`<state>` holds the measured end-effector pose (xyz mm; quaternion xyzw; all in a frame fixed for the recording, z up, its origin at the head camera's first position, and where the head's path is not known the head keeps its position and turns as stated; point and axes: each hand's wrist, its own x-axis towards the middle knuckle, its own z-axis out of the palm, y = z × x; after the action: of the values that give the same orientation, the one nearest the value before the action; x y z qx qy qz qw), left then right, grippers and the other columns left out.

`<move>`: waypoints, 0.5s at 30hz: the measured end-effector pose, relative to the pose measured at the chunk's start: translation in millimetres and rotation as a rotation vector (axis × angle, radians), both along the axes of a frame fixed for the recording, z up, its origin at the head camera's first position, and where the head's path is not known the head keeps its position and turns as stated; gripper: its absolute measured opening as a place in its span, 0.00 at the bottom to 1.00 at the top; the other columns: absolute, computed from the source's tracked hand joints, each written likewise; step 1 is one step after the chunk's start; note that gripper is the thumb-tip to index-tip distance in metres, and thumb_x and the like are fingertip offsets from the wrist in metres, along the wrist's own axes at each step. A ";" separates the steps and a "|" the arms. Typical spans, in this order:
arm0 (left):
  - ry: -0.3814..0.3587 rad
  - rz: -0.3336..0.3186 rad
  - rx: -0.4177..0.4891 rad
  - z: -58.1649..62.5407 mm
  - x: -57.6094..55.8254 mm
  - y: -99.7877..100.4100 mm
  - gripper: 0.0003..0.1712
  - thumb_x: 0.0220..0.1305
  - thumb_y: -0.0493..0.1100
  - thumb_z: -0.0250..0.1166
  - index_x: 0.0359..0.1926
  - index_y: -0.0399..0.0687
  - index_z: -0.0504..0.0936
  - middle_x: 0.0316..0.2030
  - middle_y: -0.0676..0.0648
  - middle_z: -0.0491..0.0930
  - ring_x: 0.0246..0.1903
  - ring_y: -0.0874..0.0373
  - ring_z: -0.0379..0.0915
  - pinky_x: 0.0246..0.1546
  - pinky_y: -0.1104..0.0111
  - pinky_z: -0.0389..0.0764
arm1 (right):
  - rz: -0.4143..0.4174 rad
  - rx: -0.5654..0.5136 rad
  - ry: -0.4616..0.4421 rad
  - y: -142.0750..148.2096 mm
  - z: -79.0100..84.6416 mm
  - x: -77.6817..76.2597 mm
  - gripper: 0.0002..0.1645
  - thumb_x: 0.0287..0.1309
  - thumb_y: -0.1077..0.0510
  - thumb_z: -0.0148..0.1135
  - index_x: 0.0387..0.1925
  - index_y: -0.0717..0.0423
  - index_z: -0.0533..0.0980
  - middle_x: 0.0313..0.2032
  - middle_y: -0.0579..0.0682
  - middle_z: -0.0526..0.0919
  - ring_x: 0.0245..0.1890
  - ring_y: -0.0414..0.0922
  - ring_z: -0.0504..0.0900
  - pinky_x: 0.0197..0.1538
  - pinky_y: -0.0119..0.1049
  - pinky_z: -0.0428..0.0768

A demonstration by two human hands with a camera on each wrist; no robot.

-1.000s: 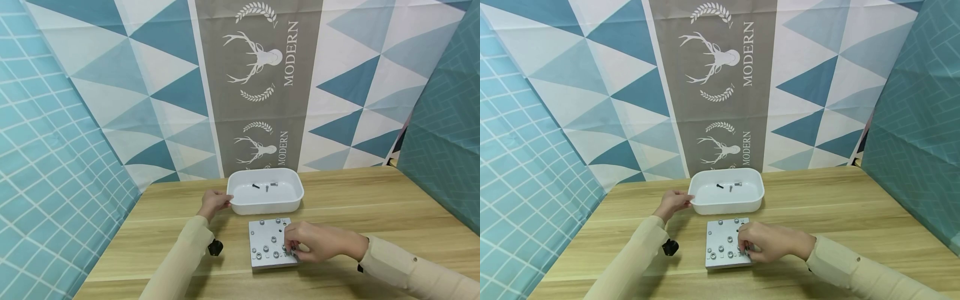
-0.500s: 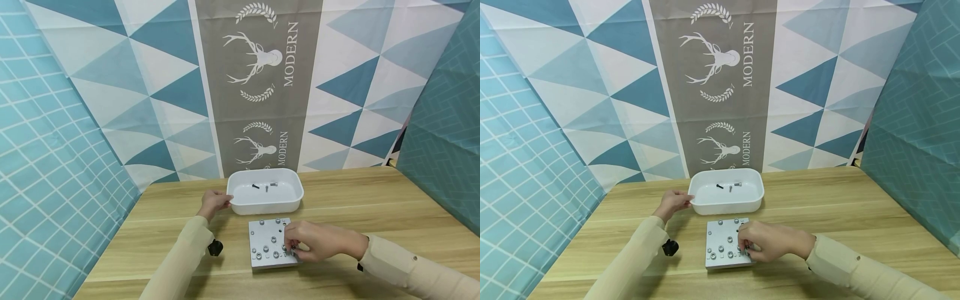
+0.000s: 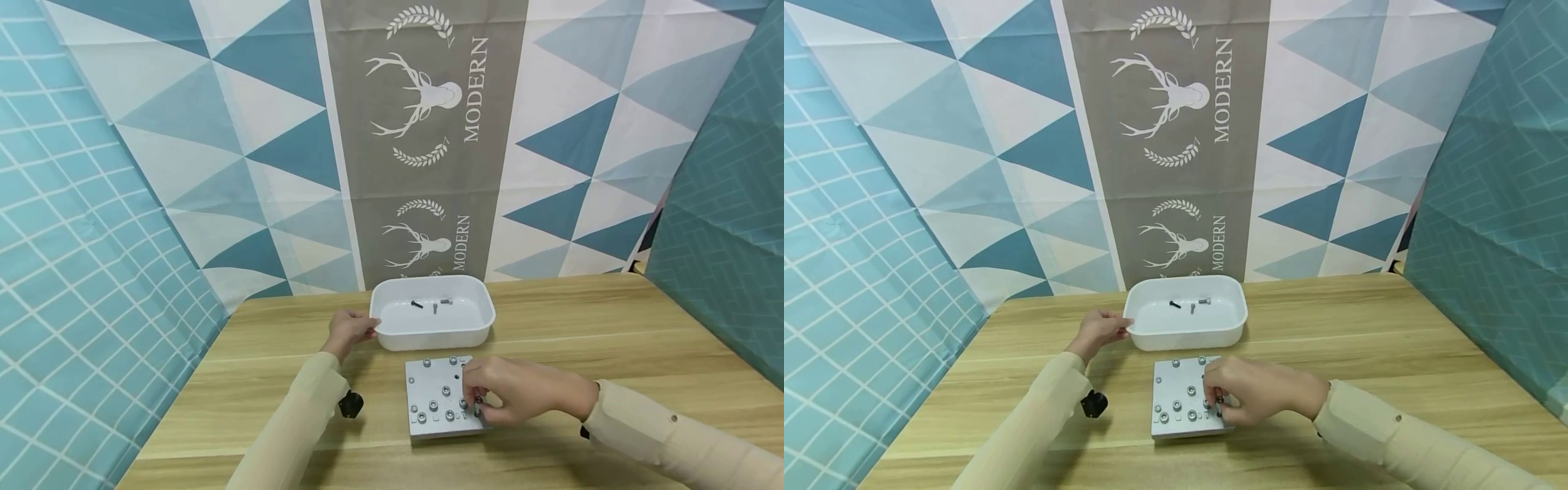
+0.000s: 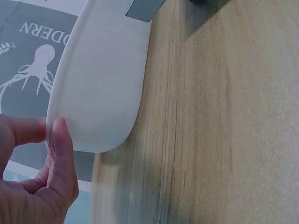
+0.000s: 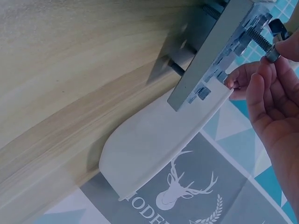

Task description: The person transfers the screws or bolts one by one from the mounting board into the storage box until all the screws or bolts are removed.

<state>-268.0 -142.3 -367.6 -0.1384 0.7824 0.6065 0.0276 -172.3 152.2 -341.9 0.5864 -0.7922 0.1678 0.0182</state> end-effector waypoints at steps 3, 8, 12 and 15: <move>0.001 -0.005 -0.003 -0.2 -0.3 -0.3 0.14 0.58 0.34 0.67 0.43 0.27 0.80 0.24 0.48 0.77 0.19 0.65 0.76 0.34 0.72 0.88 | 0.002 -0.008 0.013 -0.1 1.2 -2.0 0.08 0.44 0.67 0.62 0.27 0.51 0.75 0.26 0.40 0.74 0.27 0.30 0.70 0.31 0.08 0.67; 0.005 -0.003 0.007 -1.1 -0.7 -0.6 0.15 0.58 0.34 0.67 0.44 0.27 0.80 0.24 0.48 0.77 0.19 0.65 0.76 0.32 0.72 0.88 | -0.018 -0.021 0.053 -0.3 6.4 -6.1 0.08 0.43 0.67 0.64 0.25 0.52 0.75 0.24 0.41 0.73 0.26 0.33 0.71 0.30 0.08 0.66; 0.006 -0.002 0.017 -1.2 -0.7 -0.3 0.15 0.58 0.34 0.67 0.44 0.27 0.80 0.23 0.48 0.77 0.19 0.65 0.76 0.32 0.73 0.88 | -0.039 -0.021 0.046 -0.4 10.4 -7.7 0.08 0.43 0.67 0.64 0.25 0.53 0.75 0.25 0.41 0.72 0.26 0.34 0.71 0.29 0.10 0.67; 0.008 -0.004 0.014 -1.0 -0.6 -0.2 0.15 0.57 0.34 0.67 0.44 0.27 0.80 0.22 0.49 0.77 0.19 0.65 0.76 0.31 0.73 0.88 | -0.056 -0.013 0.035 -0.8 12.2 -8.4 0.07 0.43 0.67 0.64 0.25 0.54 0.75 0.25 0.41 0.73 0.26 0.35 0.71 0.28 0.11 0.68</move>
<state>-268.6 -142.5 -368.6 -0.1343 0.7786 0.6124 0.0266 -180.7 151.5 -329.7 0.5668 -0.8068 0.1618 0.0406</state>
